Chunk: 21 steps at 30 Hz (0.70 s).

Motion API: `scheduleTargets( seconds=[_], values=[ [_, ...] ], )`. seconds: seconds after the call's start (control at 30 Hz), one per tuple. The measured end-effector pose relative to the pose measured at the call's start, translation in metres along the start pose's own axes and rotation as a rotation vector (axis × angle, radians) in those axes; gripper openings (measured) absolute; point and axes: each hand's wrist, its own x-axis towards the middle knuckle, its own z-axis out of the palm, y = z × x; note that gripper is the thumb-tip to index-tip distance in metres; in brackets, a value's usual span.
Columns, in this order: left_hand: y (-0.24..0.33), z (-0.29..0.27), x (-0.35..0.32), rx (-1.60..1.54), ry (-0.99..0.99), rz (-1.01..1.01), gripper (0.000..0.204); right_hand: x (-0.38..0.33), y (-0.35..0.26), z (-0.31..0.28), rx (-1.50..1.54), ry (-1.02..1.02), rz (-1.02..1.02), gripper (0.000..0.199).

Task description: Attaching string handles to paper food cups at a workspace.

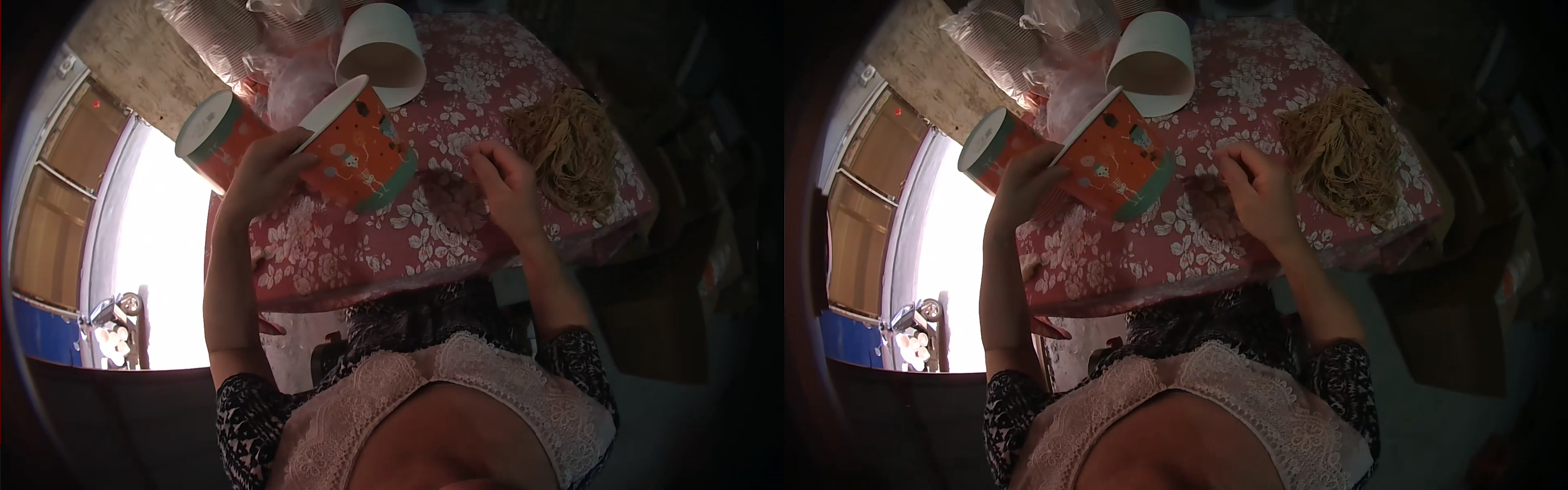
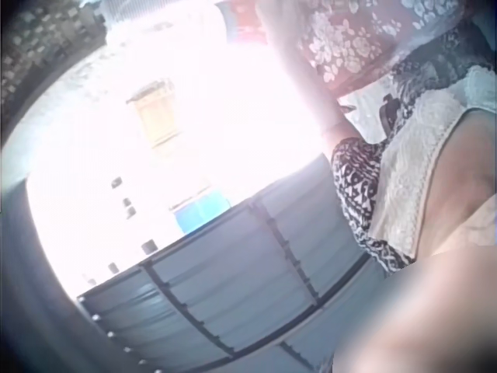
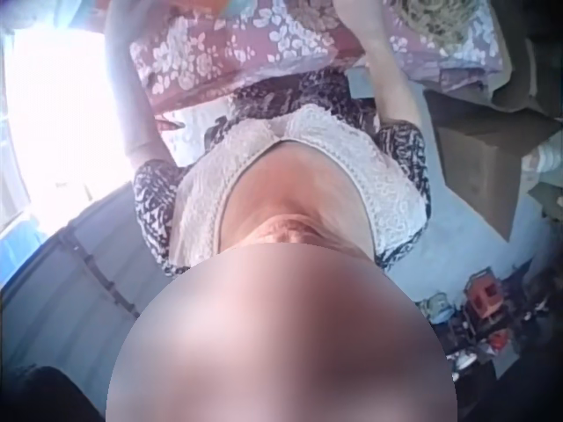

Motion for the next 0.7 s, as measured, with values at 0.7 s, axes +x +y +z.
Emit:
scheduleTargets(
  seconds=[0.7],
  values=[
    [0.025,0.017,0.023,-0.155,-0.193,0.124,0.029,0.053,-0.043,0.035,-0.323,-0.263,-0.499,0.020]
  ],
)
